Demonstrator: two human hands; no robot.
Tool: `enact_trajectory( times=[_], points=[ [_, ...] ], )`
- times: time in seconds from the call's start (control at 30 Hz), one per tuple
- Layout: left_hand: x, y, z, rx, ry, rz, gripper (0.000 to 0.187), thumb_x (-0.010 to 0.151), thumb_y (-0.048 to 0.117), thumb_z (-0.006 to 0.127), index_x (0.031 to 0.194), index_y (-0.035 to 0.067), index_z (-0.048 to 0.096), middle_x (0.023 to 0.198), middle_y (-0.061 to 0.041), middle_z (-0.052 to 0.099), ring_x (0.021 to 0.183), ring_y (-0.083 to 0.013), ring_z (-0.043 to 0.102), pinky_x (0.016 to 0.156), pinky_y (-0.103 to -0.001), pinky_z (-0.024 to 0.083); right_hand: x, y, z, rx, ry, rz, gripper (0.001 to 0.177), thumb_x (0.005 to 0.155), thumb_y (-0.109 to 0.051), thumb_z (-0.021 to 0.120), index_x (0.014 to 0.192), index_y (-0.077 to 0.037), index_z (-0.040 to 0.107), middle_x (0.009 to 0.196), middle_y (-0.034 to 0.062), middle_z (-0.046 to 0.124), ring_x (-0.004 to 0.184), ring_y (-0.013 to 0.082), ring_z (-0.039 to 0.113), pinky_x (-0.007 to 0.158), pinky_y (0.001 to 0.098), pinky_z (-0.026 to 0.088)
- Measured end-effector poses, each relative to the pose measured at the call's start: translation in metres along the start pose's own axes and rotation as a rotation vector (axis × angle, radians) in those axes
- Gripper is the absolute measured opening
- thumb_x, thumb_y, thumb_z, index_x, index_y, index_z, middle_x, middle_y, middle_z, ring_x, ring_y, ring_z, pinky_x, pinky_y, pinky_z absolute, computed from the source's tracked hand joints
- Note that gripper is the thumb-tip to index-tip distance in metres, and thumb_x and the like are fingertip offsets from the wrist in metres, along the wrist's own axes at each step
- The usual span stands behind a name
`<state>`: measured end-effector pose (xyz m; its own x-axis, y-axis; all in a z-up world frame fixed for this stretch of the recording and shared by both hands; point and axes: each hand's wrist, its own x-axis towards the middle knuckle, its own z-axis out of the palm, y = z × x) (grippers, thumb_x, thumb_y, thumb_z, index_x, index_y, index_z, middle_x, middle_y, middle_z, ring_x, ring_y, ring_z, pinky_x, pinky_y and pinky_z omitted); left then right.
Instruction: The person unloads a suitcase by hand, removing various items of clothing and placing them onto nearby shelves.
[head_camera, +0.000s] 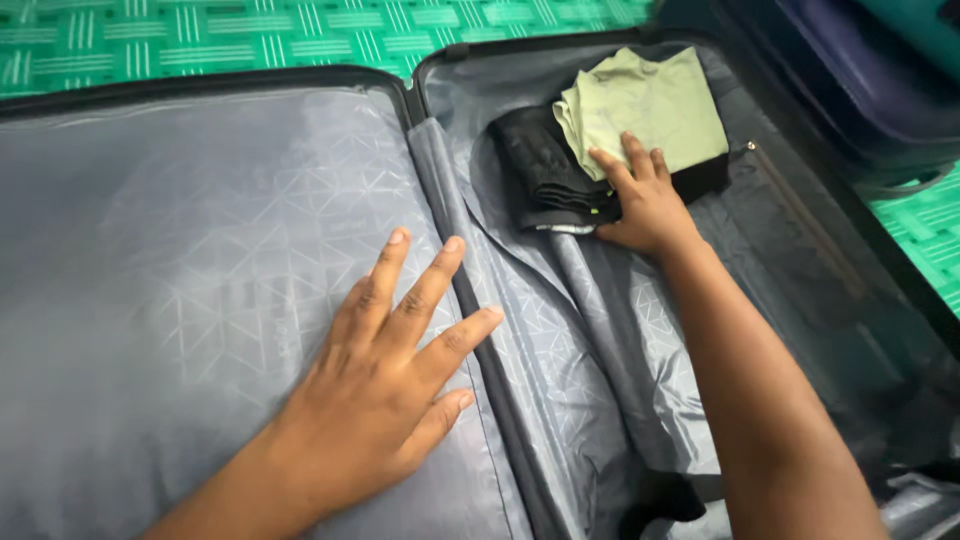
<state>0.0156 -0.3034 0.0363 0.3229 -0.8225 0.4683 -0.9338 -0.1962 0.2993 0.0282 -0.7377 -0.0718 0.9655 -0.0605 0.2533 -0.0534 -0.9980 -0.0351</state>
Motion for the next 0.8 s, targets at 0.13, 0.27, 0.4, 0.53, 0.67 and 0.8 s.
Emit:
enact_trajectory(
  times=[0.13,0.27,0.4,0.53,0.67,0.8],
  points=[
    [-0.001,0.002,0.000,-0.002,0.002,-0.012,0.066,0.077,0.029,0.076,0.138,0.014,0.058,0.161,-0.022,0.026,0.150,-0.0497,0.014,0.111,-0.062,0.029,-0.005,-0.003,0.005,0.066,0.076,0.022,0.104,0.057,-0.011,0.086,0.153,-0.025,0.048,0.159,0.0235,0.039,0.140,0.0471,0.043,0.116,0.0505,0.039],
    [-0.002,0.003,-0.001,-0.026,-0.010,-0.024,0.064,0.077,0.029,0.077,0.137,0.014,0.060,0.161,-0.022,0.026,0.150,-0.0496,0.014,0.110,-0.061,0.030,-0.011,-0.015,0.010,0.122,0.231,0.023,0.088,0.057,0.000,0.077,0.141,-0.020,0.059,0.146,0.0212,0.053,0.128,0.0447,0.053,0.106,0.0476,0.046],
    [-0.003,0.003,-0.001,-0.021,0.011,-0.021,0.060,0.078,0.029,0.076,0.134,0.013,0.061,0.160,-0.021,0.029,0.149,-0.0486,0.016,0.111,-0.061,0.030,-0.015,-0.021,-0.003,0.133,0.243,0.069,0.069,0.064,0.005,0.069,0.129,-0.018,0.067,0.114,0.0135,0.065,0.108,0.0385,0.064,0.092,0.0460,0.053],
    [-0.003,0.002,0.002,-0.031,0.010,-0.030,0.057,0.079,0.028,0.075,0.133,0.013,0.062,0.159,-0.020,0.032,0.149,-0.0468,0.018,0.111,-0.059,0.031,-0.019,-0.026,-0.010,0.111,0.172,0.094,0.061,0.066,0.002,0.070,0.123,-0.017,0.068,0.101,0.0142,0.065,0.098,0.0393,0.066,0.083,0.0475,0.053],
    [-0.001,0.000,0.002,-0.028,0.013,-0.024,0.056,0.079,0.028,0.075,0.132,0.012,0.062,0.158,-0.020,0.033,0.148,-0.0467,0.019,0.110,-0.059,0.030,-0.012,-0.019,-0.027,0.058,0.033,0.073,0.055,0.067,-0.005,0.074,0.121,-0.014,0.066,0.104,0.0151,0.066,0.099,0.0400,0.065,0.083,0.0486,0.053],
    [-0.001,-0.001,0.004,-0.049,-0.010,-0.049,0.054,0.080,0.029,0.074,0.130,0.012,0.062,0.157,-0.020,0.033,0.148,-0.0465,0.019,0.109,-0.059,0.030,-0.015,-0.023,-0.057,0.069,-0.226,-0.001,0.054,0.065,-0.016,0.080,0.116,-0.011,0.064,0.105,0.0170,0.070,0.102,0.0401,0.066,0.087,0.0485,0.052]
  ],
)
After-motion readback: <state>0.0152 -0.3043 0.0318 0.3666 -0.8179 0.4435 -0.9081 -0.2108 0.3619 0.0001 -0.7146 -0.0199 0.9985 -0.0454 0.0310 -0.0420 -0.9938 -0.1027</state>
